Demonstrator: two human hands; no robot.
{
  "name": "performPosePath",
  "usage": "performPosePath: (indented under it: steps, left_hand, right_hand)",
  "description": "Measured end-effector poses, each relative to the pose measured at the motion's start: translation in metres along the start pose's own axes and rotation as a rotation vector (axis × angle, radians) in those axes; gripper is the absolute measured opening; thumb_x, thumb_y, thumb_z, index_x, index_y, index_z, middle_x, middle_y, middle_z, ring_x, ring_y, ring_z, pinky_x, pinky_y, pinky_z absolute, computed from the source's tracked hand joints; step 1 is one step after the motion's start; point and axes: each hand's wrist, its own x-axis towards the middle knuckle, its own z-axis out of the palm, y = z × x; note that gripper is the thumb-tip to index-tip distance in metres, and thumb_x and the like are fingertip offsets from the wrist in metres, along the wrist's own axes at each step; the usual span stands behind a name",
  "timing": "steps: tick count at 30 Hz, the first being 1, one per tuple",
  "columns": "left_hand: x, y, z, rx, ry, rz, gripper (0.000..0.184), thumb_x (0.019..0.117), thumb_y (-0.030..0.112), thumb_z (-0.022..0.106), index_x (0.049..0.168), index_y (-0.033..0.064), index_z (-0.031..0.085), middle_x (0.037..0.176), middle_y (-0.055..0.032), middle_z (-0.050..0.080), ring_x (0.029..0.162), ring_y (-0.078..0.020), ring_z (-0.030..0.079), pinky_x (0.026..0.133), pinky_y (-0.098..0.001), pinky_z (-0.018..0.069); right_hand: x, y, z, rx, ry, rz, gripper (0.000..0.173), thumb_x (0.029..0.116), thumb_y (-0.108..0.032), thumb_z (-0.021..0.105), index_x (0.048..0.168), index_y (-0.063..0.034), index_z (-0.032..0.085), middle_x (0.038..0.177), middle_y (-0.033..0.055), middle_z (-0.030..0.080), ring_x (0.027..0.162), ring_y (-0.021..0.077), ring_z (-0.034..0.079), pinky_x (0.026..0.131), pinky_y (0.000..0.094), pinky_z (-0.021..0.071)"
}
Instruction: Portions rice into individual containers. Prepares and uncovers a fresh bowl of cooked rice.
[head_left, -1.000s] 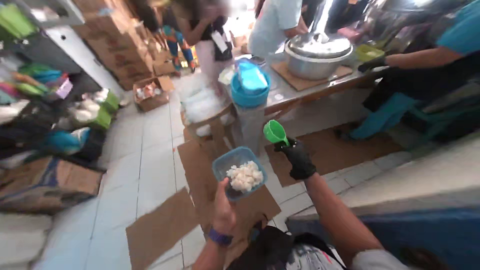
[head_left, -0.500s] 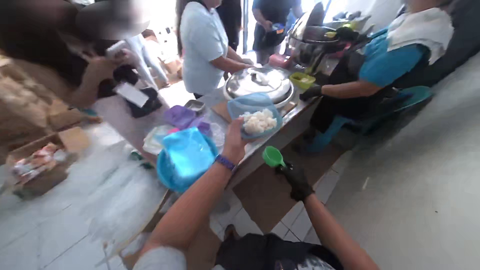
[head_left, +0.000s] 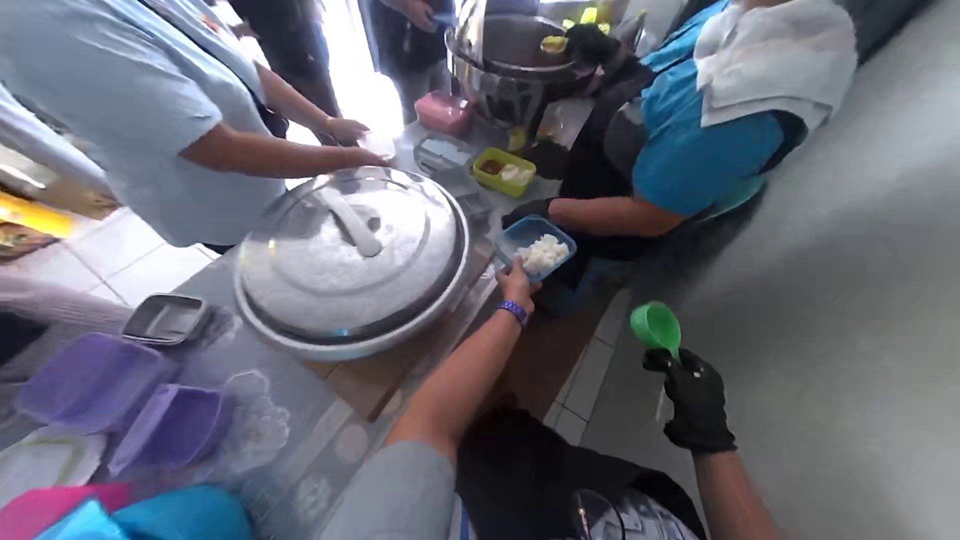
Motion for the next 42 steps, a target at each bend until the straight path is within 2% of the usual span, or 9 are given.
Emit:
performPosePath:
  steps: [6,19,22,26,29,32,33,36,42]
  left_hand:
    - [0.091,0.001,0.042,-0.024,0.29,-0.077,0.057,0.1109,0.035,0.041,0.154,0.001,0.028,0.142,-0.0316,0.047,0.119,-0.0424,0.056,0.092,-0.0553,0.0519]
    - [0.182,-0.006,0.077,0.092,0.426,-0.015,0.056,0.1097,0.033,0.047,0.15,-0.004,0.039,0.14,-0.0314,0.052,0.126,-0.0405,0.055,0.103,-0.0535,0.049]
    - [0.163,0.008,0.087,0.189,0.403,0.014,0.074,0.1066,0.032,0.054,0.16,-0.0042,0.018,0.156,-0.0355,0.031,0.144,-0.0455,0.038,0.117,-0.0541,0.0348]
    - [0.071,0.07,0.086,0.496,0.318,0.6,0.052,0.1001,0.016,0.062,0.143,-0.0117,0.048,0.147,-0.0291,0.049,0.135,-0.0336,0.052,0.112,-0.0409,0.0445]
    - [0.044,0.135,0.014,1.108,0.895,1.066,0.048,0.0941,0.023,0.068,0.134,-0.0035,0.063,0.146,-0.0257,0.054,0.137,-0.0412,0.051,0.115,-0.0487,0.0395]
    - [0.025,0.198,-0.059,1.148,1.185,0.498,0.077,0.0981,0.033,0.065,0.156,-0.0064,0.032,0.163,-0.0336,0.022,0.15,-0.0529,0.022,0.122,-0.0578,0.0224]
    - [0.024,0.211,-0.076,1.078,1.187,0.32,0.08,0.0987,0.032,0.065,0.157,-0.0072,0.027,0.161,-0.0354,0.024,0.148,-0.0541,0.025,0.12,-0.0601,0.0257]
    - [0.018,0.231,-0.096,0.914,1.158,0.127,0.059,0.0967,0.011,0.064,0.147,-0.0104,0.041,0.145,-0.034,0.046,0.136,-0.0492,0.046,0.108,-0.0606,0.0427]
    - [-0.013,0.244,-0.094,0.843,1.032,0.135,0.035,0.1002,0.005,0.055,0.129,-0.0139,0.055,0.131,-0.0332,0.058,0.126,-0.0423,0.057,0.106,-0.0548,0.0456]
  right_hand:
    - [0.111,-0.107,0.04,0.207,-0.151,-0.224,0.021,0.0972,-0.008,0.066,0.114,0.0046,0.065,0.087,0.0001,0.073,0.069,-0.0003,0.065,0.06,0.0171,0.0538]
    - [0.257,-0.19,0.143,0.067,-0.525,-0.506,0.027,0.0915,-0.01,0.071,0.11,0.0096,0.066,0.091,0.0062,0.069,0.079,-0.0001,0.065,0.075,0.0191,0.0565]
    - [0.27,-0.213,0.181,-0.051,-0.699,-0.643,0.03,0.0911,-0.013,0.071,0.111,0.0089,0.067,0.093,0.0124,0.072,0.081,0.0081,0.069,0.077,0.0265,0.0589]
    - [0.27,-0.248,0.215,-0.115,-0.779,-0.7,0.032,0.0935,-0.009,0.069,0.119,0.0113,0.065,0.103,0.0213,0.071,0.091,0.0184,0.069,0.087,0.0367,0.0566]
    - [0.269,-0.262,0.235,0.058,-0.897,-0.705,0.027,0.0968,-0.004,0.063,0.117,0.0135,0.062,0.097,0.0119,0.069,0.084,0.0033,0.067,0.081,0.0215,0.0571]
    - [0.253,-0.273,0.24,0.14,-0.998,-0.664,0.022,0.0977,-0.005,0.064,0.114,0.0097,0.062,0.088,0.003,0.069,0.073,-0.002,0.064,0.068,0.0158,0.054]
    - [0.246,-0.274,0.239,0.144,-1.033,-0.664,0.019,0.0975,-0.005,0.064,0.112,0.0067,0.063,0.085,0.0,0.069,0.068,-0.0037,0.062,0.061,0.0139,0.0498]
    - [0.231,-0.278,0.237,0.169,-1.137,-0.71,0.018,0.0976,-0.007,0.065,0.111,0.0051,0.063,0.083,-0.0018,0.069,0.065,-0.0043,0.06,0.056,0.0136,0.0476]
    - [0.23,-0.281,0.232,0.24,-1.141,-0.743,0.016,0.0971,-0.006,0.064,0.11,0.0033,0.064,0.081,-0.0046,0.068,0.06,-0.0061,0.056,0.053,0.0126,0.0454]
